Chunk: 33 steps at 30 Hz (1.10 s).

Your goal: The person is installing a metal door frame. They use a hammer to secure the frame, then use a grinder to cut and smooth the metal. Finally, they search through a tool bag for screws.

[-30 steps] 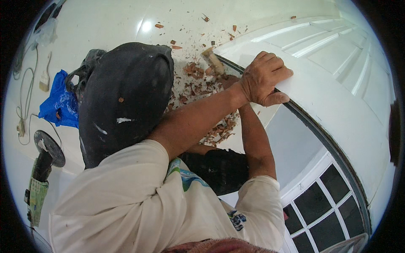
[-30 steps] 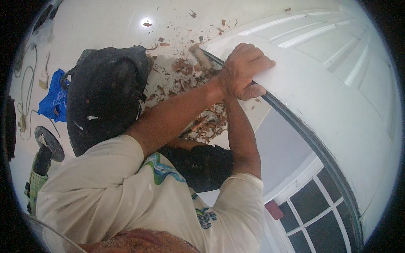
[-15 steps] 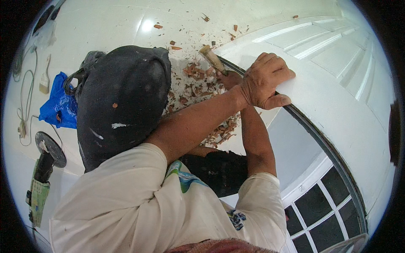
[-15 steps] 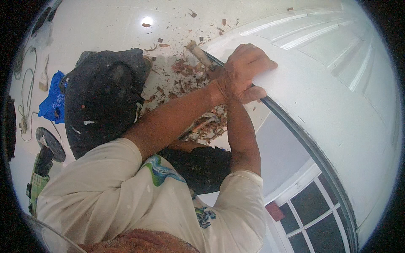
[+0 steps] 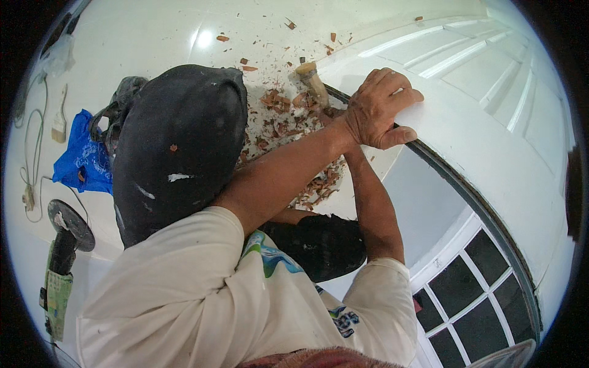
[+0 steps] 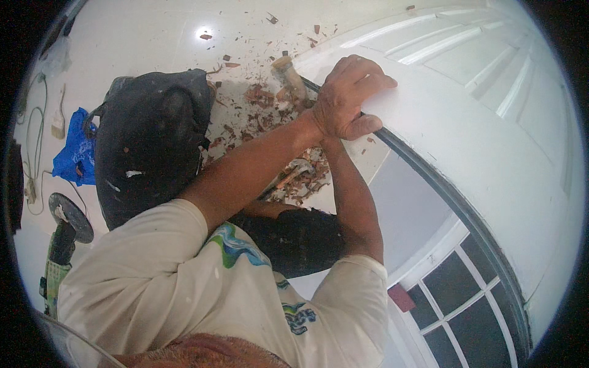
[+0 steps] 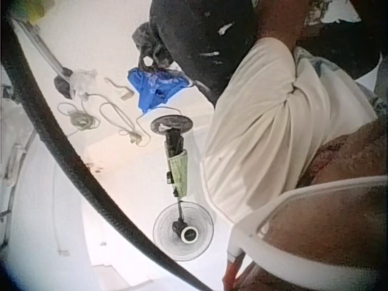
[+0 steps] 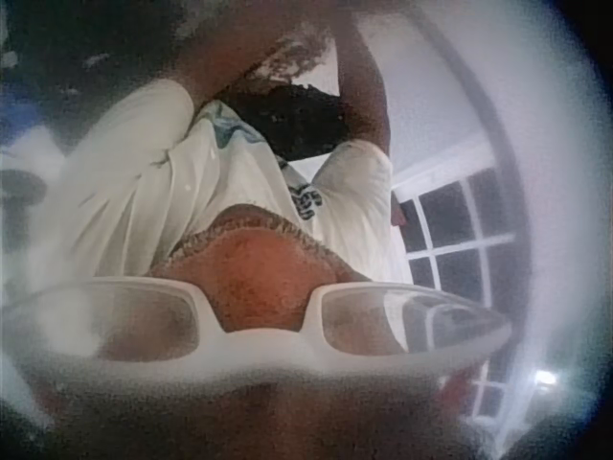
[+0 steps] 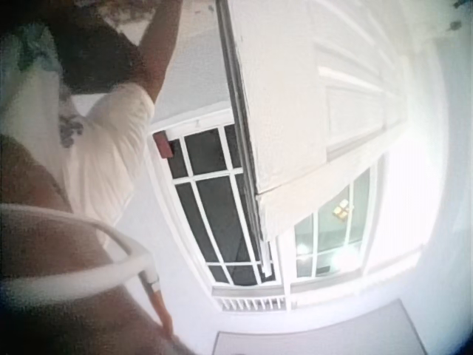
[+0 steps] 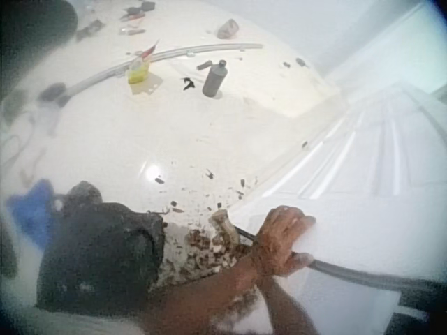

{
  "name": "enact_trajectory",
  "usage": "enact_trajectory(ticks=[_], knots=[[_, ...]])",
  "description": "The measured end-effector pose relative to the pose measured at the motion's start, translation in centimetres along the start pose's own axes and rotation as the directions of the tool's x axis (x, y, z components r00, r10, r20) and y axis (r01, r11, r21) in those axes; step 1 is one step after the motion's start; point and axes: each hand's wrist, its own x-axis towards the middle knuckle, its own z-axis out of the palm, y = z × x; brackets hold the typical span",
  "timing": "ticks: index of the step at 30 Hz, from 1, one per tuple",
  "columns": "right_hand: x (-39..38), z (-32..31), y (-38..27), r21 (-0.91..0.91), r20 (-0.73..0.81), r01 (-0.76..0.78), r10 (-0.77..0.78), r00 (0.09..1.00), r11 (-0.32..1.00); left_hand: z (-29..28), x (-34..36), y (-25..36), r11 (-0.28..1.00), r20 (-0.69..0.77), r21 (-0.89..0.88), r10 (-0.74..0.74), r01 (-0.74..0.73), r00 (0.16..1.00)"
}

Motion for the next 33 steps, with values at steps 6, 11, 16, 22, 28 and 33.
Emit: enact_trajectory(ticks=[6, 11, 16, 22, 28, 33], knots=[[-1.6, 1.3, -0.6, -0.054, 0.077, 0.057, -0.052, 0.996, 0.997, -0.1, 0.1, 0.6, 0.999, -0.023, 0.042, 0.015, -0.014, 1.0], [-6.5, 0.4, -2.4, -0.35, 0.281, 0.209, -0.111, 0.953, 0.913, -0.8, 0.0, -2.5, 0.971, -0.044, -0.23, -0.076, 0.064, 0.996], [-15.1, -4.4, -4.2, -0.662, 0.25, 0.16, 0.014, 0.968, 0.732, -4.4, -6.5, -11.6, 0.423, -0.414, -0.381, -0.873, 0.822, 0.258], [-19.1, -4.4, -7.3, -0.238, 0.188, 0.075, -0.03, 0.982, 0.968, 1.5, -9.6, -15.8, -0.242, 0.169, -0.88, -0.964, 0.408, -0.207], [-15.6, -4.6, -11.5, -0.16, -0.096, -0.041, 0.026, 0.995, 0.986, -0.1, -6.9, -12.8, -0.225, 0.287, -0.547, -0.955, 0.806, -0.072], [-17.0, -5.2, -12.6, -0.607, 0.044, 0.16, -0.169, 0.985, 0.778, 0.0, -5.2, -12.1, -0.386, 0.165, -0.737, -0.899, 0.555, -0.406]])
